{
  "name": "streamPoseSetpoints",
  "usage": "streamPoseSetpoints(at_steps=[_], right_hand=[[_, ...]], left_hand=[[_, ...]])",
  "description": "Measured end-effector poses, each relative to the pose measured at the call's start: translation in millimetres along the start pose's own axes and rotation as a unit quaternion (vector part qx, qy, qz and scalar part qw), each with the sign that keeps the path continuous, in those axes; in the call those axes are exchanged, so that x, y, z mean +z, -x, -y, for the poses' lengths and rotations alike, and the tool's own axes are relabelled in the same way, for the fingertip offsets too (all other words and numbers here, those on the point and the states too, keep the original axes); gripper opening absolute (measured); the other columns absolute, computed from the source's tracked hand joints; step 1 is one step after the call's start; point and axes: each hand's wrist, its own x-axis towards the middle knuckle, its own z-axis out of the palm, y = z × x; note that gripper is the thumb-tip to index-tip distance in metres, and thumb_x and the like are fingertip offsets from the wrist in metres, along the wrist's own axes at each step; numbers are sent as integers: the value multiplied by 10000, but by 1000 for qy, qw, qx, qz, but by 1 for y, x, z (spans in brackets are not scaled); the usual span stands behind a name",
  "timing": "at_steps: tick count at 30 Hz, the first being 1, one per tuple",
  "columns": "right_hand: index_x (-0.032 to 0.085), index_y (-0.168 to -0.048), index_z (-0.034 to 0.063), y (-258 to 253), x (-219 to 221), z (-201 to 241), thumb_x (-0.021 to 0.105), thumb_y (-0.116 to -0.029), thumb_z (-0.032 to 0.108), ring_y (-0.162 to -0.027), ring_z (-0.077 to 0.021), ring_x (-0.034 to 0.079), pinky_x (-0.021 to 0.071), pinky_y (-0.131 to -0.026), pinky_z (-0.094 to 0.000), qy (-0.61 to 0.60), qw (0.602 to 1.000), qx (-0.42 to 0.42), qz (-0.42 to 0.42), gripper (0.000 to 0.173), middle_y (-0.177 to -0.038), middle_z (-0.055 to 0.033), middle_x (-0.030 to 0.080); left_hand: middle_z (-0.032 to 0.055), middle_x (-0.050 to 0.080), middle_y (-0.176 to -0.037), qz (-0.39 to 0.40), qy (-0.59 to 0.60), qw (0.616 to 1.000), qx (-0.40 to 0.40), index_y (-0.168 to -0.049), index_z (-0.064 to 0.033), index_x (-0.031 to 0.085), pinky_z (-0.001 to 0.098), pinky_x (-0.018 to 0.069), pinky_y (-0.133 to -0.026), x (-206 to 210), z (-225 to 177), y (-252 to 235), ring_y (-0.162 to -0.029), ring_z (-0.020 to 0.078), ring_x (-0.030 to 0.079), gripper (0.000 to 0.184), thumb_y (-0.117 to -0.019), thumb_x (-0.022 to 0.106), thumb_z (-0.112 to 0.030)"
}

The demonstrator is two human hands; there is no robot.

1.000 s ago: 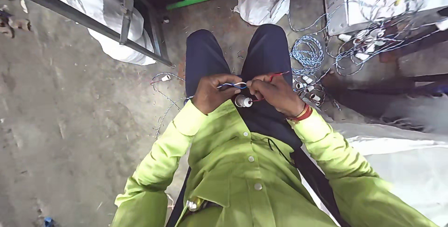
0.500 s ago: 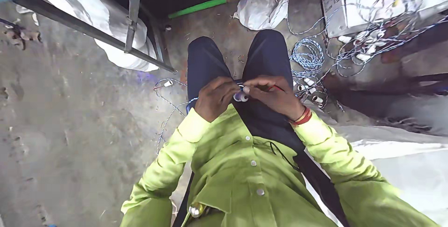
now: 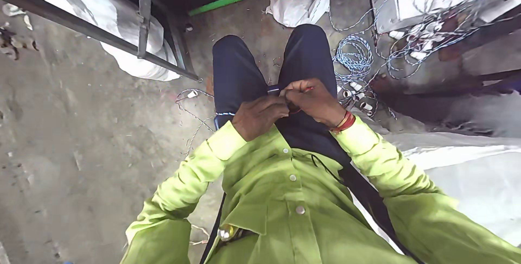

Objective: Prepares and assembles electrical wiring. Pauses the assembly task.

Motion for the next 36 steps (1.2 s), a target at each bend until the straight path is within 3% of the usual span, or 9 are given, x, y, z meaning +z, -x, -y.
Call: streamPoseSetpoints(at_steps=[5, 7, 10, 12, 15, 19, 25, 28, 36], right_hand=[[729, -843, 59, -4, -6, 0, 663, -982, 176, -579, -23, 585, 509, -561, -214, 4, 998, -11, 57, 193, -669, 45, 649], [747, -984, 31, -2, -11, 0, 675, -973, 133, -682, -34, 646, 564, -649, -221, -9, 997, -46, 63, 126, -780, 21, 704], [616, -1281, -20, 1, -20, -4, 695, -909, 43, -860, -105, 687, 599, -773, -263, -43, 990, -115, 74, 385, -1022, -62, 713], [560, -1334, 8, 8, -26, -2, 700, -863, 8, -879, -117, 674, 585, -759, -250, -57, 989, -119, 63, 491, -1063, -63, 693], [567, -1294, 39, 12, -35, -9, 674, -872, 28, -886, -121, 678, 592, -760, -272, -65, 989, -124, 41, 435, -1061, -44, 690], [570, -1253, 58, 12, -42, -23, 616, -930, 108, -950, -167, 681, 601, -853, -371, -105, 983, -150, 31, 330, -1076, -52, 671], [659, -1146, 17, 21, -42, -29, 609, -956, 44, -887, -140, 692, 602, -803, -314, -103, 978, -176, -31, 199, -1014, -59, 707], [696, -1169, -20, 23, -39, -30, 657, -936, -31, -901, -155, 733, 630, -848, -341, -121, 975, -176, -55, 237, -1017, -69, 750], [712, -1091, -10, 16, -29, -20, 726, -891, -29, -808, -152, 753, 649, -785, -326, -136, 971, -115, -158, 201, -911, -59, 771]], left_hand=[[124, 738, -953, -28, -51, 996, -63, -1027, -15, 721, 324, 599, -772, 4, -6, 7, -864, 196, 726, 159, -1007, 643, -151], [126, 741, -929, -59, -44, 991, -114, -1040, 5, 716, 302, 596, -785, 8, -5, 4, -843, 176, 722, 175, -1013, 637, -149], [131, 739, -934, -88, 46, 979, -181, -1060, 56, 703, 264, 603, -796, 11, -4, -1, -827, 119, 713, 168, -1001, 635, -86], [121, 732, -909, -94, 98, 969, -207, -1067, 70, 679, 262, 610, -755, 14, -4, -1, -782, 97, 706, 165, -1010, 619, -73], [110, 739, -897, -93, 133, 957, -240, -1106, 74, 655, 288, 626, -736, 16, -5, 1, -775, 107, 722, 185, -1022, 604, -83], [80, 743, -894, -114, 154, 945, -266, -1118, 66, 643, 276, 626, -710, 19, -6, 1, -758, 90, 716, 188, -1030, 596, -93], [74, 734, -878, -171, 198, 926, -271, -1111, 64, 627, 280, 613, -666, 24, -4, 1, -724, 104, 699, 167, -1041, 566, -74], [70, 733, -881, -178, 203, 922, -276, -1114, 62, 627, 278, 616, -665, 26, -3, 3, -727, 103, 701, 168, -1043, 564, -77], [76, 743, -877, -179, 207, 920, -281, -1111, 72, 644, 284, 620, -671, 29, -5, 6, -722, 105, 708, 182, -1035, 575, -79]])
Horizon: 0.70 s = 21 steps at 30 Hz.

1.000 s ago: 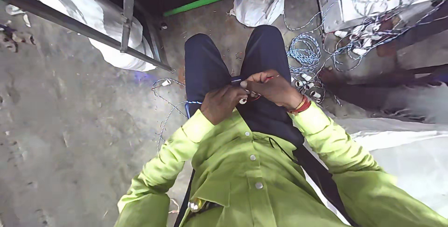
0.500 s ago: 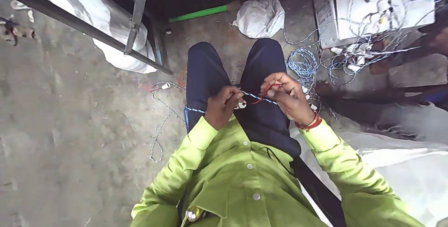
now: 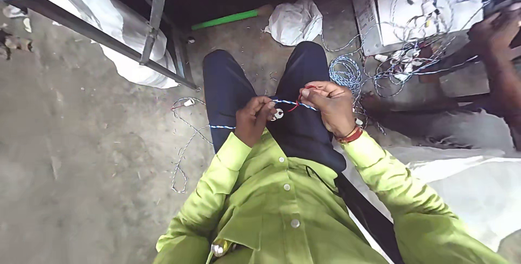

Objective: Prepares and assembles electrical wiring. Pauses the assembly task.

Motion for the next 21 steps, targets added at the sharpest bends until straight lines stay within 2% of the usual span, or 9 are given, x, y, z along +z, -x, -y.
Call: streamPoseSetpoints(at_steps=[2, 4, 7, 8, 10, 14, 17, 21], right_hand=[[715, -1049, -29, -3, 4, 1, 739, -873, -49, -792, -165, 756, 657, -772, -337, -10, 1000, 4, -15, 179, -888, -73, 769], [707, -1033, -3, -1, 7, 2, 753, -860, -44, -771, -131, 750, 652, -762, -312, 18, 1000, -4, -15, 184, -858, -42, 758], [702, -969, 22, -4, 8, -7, 759, -853, 23, -697, -70, 687, 607, -669, -258, 97, 992, -79, -12, 130, -796, -6, 723], [692, -961, 34, -4, 8, -9, 751, -855, 43, -689, -43, 649, 570, -642, -227, 124, 987, -105, 2, 122, -801, 9, 698], [693, -970, 31, -3, 10, -14, 745, -836, 32, -703, -19, 631, 554, -637, -191, 147, 978, -145, 32, 144, -853, 7, 697], [748, -968, 6, -5, 12, -22, 743, -859, 25, -833, -72, 693, 612, -742, -225, 174, 965, -188, 62, 111, -1000, -68, 730], [775, -970, 35, -8, 11, -23, 724, -875, 57, -856, -67, 683, 588, -734, -210, 205, 956, -198, 64, 110, -1036, -74, 733], [797, -1047, 73, -10, 13, -24, 737, -936, 145, -927, -83, 684, 585, -817, -220, 266, 935, -222, 78, 145, -1057, -88, 717]], left_hand=[[72, 746, -890, -2, 3, 1000, -15, -1114, 61, 653, 291, 624, -681, -1, -1, 2, -739, 112, 715, 185, -1035, 580, -90], [70, 755, -890, -2, 4, 999, -44, -1120, 43, 663, 311, 633, -684, -3, -3, 6, -745, 133, 730, 197, -1041, 580, -119], [83, 768, -892, 0, 15, 994, -108, -1134, 27, 670, 336, 643, -689, -2, -6, 12, -751, 166, 750, 217, -1046, 588, -153], [90, 771, -896, -1, 23, 991, -130, -1139, 29, 669, 344, 651, -700, -2, -7, 12, -758, 176, 759, 222, -1048, 589, -157], [93, 774, -910, 2, 31, 985, -168, -1153, 22, 665, 345, 655, -723, -3, -11, 12, -769, 183, 766, 230, -1055, 582, -169], [108, 774, -901, -1, 68, 973, -219, -1128, 35, 665, 364, 660, -728, -3, -5, 8, -784, 201, 771, 237, -1056, 581, -175], [105, 767, -889, 11, 100, 969, -226, -1106, 55, 655, 352, 655, -722, -1, -1, 5, -784, 190, 765, 210, -1051, 565, -127], [107, 766, -914, 27, 156, 962, -222, -1112, 64, 655, 356, 653, -753, -3, 2, 8, -815, 194, 764, 158, -1020, 587, -45]])
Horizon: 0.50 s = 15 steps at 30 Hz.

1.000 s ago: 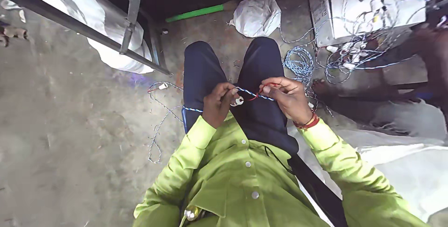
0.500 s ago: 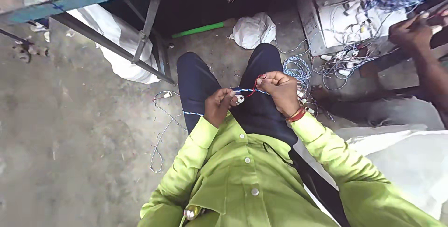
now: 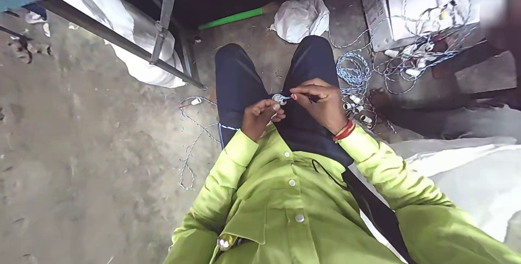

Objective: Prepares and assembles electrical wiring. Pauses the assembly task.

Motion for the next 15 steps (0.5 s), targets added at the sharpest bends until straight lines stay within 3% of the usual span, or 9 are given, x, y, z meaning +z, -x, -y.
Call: streamPoseSetpoints(at_steps=[4, 7, 10, 15], right_hand=[[782, -1094, 50, 2, -1, 5, 677, -992, 173, -1066, -125, 692, 572, -934, -264, 20, 999, -11, 36, 191, -1206, -118, 715], [770, -1098, 66, 4, -1, 7, 643, -1007, 192, -934, -120, 712, 579, -864, -299, 44, 997, -12, 61, 201, -1052, -82, 758], [788, -1076, 103, 3, 1, 8, 703, -965, 225, -905, -100, 714, 576, -863, -292, 55, 997, -4, 59, 185, -965, -34, 773], [808, -999, 107, 2, 6, 11, 690, -934, 192, -914, -142, 721, 575, -851, -313, 70, 997, -11, 30, 159, -932, -40, 776]], left_hand=[[129, 761, -998, 35, -5, 999, 33, -1163, 72, 645, 373, 648, -823, -1, 5, 4, -889, 210, 763, 224, -940, 655, 49], [134, 757, -1042, 26, -134, 984, 116, -1154, 52, 684, 341, 636, -859, -1, 11, 8, -923, 179, 755, 227, -930, 699, 19], [136, 767, -1026, -44, -294, 925, 235, -1116, 36, 736, 337, 632, -842, -1, 16, 7, -906, 161, 754, 187, -952, 681, -36], [162, 772, -1035, -114, -375, 859, 331, -1080, 39, 763, 322, 619, -857, 2, 18, 8, -934, 199, 762, 168, -945, 700, -39]])
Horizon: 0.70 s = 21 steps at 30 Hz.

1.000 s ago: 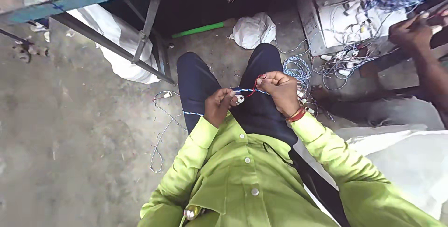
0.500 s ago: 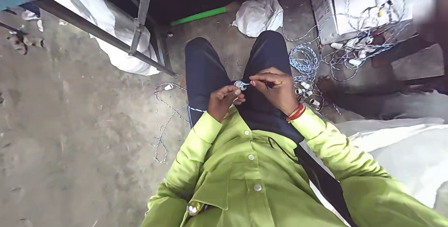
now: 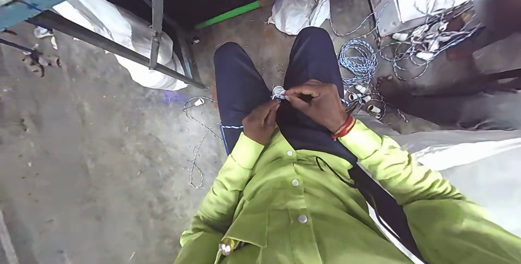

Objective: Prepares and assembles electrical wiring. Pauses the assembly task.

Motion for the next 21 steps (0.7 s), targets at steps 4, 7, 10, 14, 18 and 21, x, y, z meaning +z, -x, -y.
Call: streamPoseSetpoints(at_steps=[4, 7, 10, 14, 18, 21], right_hand=[[801, -985, 108, 2, 0, 0, 663, -924, 211, -910, -160, 701, 564, -812, -326, 0, 1000, 3, -4, 183, -927, -54, 757], [793, -967, 111, 2, 1, 2, 671, -921, 237, -872, -164, 680, 546, -771, -334, -7, 1000, 4, -7, 181, -888, -57, 735], [787, -962, 122, 1, 1, 1, 664, -933, 268, -899, -162, 663, 536, -785, -333, -7, 1000, 0, -1, 193, -893, -43, 721], [773, -939, 110, 3, 2, -1, 615, -940, 258, -972, -221, 651, 520, -829, -383, 7, 999, -31, 21, 216, -912, -58, 717], [770, -921, 125, 1, 3, -2, 580, -948, 271, -976, -256, 626, 491, -820, -431, 21, 998, -45, 44, 242, -877, -46, 694], [766, -922, 119, 1, 3, -3, 579, -952, 275, -989, -269, 630, 491, -826, -441, 24, 998, -46, 45, 245, -890, -57, 701]], left_hand=[[198, 741, -1084, -24, 0, 999, 46, -988, 42, 775, 309, 611, -880, 3, 3, -2, -996, 226, 739, 112, -905, 713, 0], [189, 718, -1016, -42, -21, 997, 56, -960, 28, 777, 263, 598, -838, 2, 5, -4, -922, 189, 716, 92, -896, 733, -20], [176, 732, -980, -50, -38, 996, 68, -968, 16, 780, 286, 601, -845, 4, 8, -3, -922, 202, 725, 94, -904, 737, -38], [169, 743, -967, -56, -53, 993, 85, -954, -3, 786, 322, 602, -865, 5, 12, 1, -934, 236, 729, 90, -917, 727, -59], [152, 743, -971, -61, -39, 994, 79, -956, -12, 790, 318, 600, -862, 6, 15, 1, -937, 219, 723, 82, -910, 739, -57], [148, 741, -985, -52, -32, 995, 79, -966, -14, 791, 310, 598, -864, 5, 15, 2, -948, 214, 719, 86, -910, 737, -52]])
